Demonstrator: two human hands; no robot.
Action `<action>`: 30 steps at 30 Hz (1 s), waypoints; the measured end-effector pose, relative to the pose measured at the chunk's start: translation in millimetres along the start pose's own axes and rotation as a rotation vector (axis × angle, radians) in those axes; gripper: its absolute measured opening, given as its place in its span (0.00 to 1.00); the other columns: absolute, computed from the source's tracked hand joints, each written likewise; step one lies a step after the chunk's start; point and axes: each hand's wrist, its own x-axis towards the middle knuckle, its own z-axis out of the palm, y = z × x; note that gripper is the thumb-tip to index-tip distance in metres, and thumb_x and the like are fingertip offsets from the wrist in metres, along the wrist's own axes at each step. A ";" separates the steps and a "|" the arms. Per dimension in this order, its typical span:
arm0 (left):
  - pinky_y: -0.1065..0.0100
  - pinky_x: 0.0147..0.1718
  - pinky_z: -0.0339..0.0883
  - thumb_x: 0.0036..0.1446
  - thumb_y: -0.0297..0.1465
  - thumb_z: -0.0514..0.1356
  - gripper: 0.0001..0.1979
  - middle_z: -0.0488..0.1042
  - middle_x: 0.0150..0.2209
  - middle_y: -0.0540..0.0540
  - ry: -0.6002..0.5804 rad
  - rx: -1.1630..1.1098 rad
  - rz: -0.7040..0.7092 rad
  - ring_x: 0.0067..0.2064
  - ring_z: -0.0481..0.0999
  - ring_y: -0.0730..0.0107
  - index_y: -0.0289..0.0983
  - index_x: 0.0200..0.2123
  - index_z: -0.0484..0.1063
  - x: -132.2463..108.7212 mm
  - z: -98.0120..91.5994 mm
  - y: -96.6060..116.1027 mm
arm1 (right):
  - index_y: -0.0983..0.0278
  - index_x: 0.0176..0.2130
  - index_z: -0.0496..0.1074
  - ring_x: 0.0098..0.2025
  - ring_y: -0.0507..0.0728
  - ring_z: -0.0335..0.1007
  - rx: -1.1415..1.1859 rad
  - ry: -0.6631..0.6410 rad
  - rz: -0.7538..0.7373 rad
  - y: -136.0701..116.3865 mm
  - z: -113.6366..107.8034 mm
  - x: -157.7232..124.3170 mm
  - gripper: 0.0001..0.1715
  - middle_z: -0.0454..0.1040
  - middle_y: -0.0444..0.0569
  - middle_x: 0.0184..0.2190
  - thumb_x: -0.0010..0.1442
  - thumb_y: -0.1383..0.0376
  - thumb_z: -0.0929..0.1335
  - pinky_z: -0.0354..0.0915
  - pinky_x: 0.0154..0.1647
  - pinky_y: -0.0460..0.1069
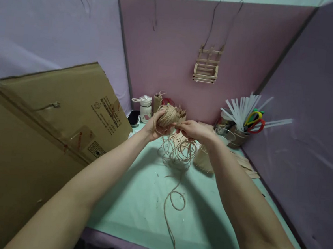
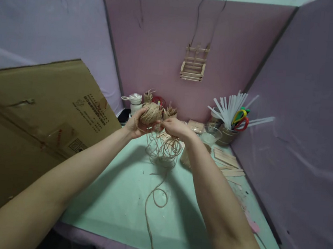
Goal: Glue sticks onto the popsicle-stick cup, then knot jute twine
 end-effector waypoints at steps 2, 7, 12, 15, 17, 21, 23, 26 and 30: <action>0.71 0.26 0.69 0.54 0.41 0.59 0.16 0.79 0.30 0.46 0.041 0.004 0.027 0.32 0.79 0.66 0.38 0.41 0.73 1.3 -2.4 3.5 | 0.64 0.23 0.72 0.13 0.47 0.49 -0.175 -0.057 0.007 5.2 -2.5 3.4 0.16 0.56 0.39 0.12 0.57 0.59 0.65 0.46 0.15 0.45; 0.71 0.26 0.69 0.53 0.41 0.60 0.16 0.78 0.30 0.46 -0.011 0.064 -0.043 0.32 0.79 0.65 0.38 0.41 0.72 -0.2 -4.9 2.3 | 0.65 0.21 0.73 0.16 0.48 0.54 -0.381 -0.149 -0.069 3.1 0.7 14.3 0.15 0.61 0.43 0.13 0.55 0.62 0.67 0.48 0.16 0.45; 0.73 0.21 0.64 0.55 0.45 0.58 0.19 0.77 0.27 0.44 -0.073 0.208 -0.128 0.26 0.76 0.69 0.35 0.38 0.73 -3.3 -8.5 -9.2 | 0.66 0.25 0.71 0.17 0.47 0.52 -0.214 -0.182 -0.097 -0.9 6.6 11.6 0.15 0.61 0.42 0.16 0.58 0.62 0.64 0.49 0.18 0.45; 0.76 0.13 0.53 0.57 0.46 0.55 0.20 0.73 0.22 0.46 -0.087 0.196 -0.231 0.17 0.65 0.77 0.34 0.33 0.72 -1.0 -14.3 -3.9 | 0.66 0.27 0.69 0.18 0.47 0.50 -0.112 -0.131 -0.090 8.7 11.3 11.0 0.14 0.60 0.41 0.17 0.59 0.59 0.64 0.47 0.19 0.44; 0.77 0.12 0.51 0.59 0.43 0.54 0.17 0.72 0.22 0.48 -0.093 0.133 -0.209 0.15 0.60 0.80 0.34 0.33 0.71 1.1 -13.1 10.1 | 0.66 0.28 0.69 0.18 0.47 0.50 -0.065 -0.057 -0.108 23.4 19.5 13.2 0.14 0.60 0.40 0.18 0.59 0.58 0.64 0.47 0.19 0.44; 0.76 0.14 0.55 0.62 0.47 0.48 0.21 0.71 0.24 0.49 -0.071 -0.001 0.171 0.19 0.64 0.78 0.35 0.37 0.70 -2.9 14.5 72.1 | 0.65 0.26 0.68 0.22 0.49 0.57 -0.081 0.026 -0.119 66.7 51.0 16.1 0.09 0.67 0.42 0.20 0.55 0.64 0.65 0.53 0.24 0.43; 0.76 0.16 0.56 0.62 0.52 0.41 0.28 0.68 0.22 0.50 -0.056 -0.065 0.391 0.19 0.60 0.80 0.35 0.35 0.67 -11.3 36.9 117.8 | 0.65 0.25 0.67 0.25 0.49 0.60 -0.087 0.059 -0.087 88.5 68.3 13.7 0.07 0.68 0.43 0.21 0.54 0.67 0.65 0.55 0.27 0.43; 0.79 0.17 0.54 0.62 0.54 0.33 0.31 0.63 0.20 0.53 -0.085 -0.136 0.721 0.19 0.55 0.84 0.36 0.29 0.62 -28.7 66.4 187.7 | 0.64 0.24 0.66 0.25 0.50 0.61 -0.100 0.115 -0.028 112.9 85.4 7.8 0.10 0.68 0.43 0.20 0.55 0.66 0.63 0.55 0.28 0.44; 0.82 0.19 0.51 0.60 0.54 0.24 0.34 0.54 0.19 0.54 -0.048 -0.140 0.916 0.20 0.55 0.84 0.36 0.25 0.54 -48.7 83.2 244.7 | 0.64 0.25 0.66 0.27 0.52 0.63 -0.119 0.192 0.019 128.6 90.3 2.0 0.12 0.69 0.44 0.22 0.58 0.63 0.61 0.56 0.30 0.45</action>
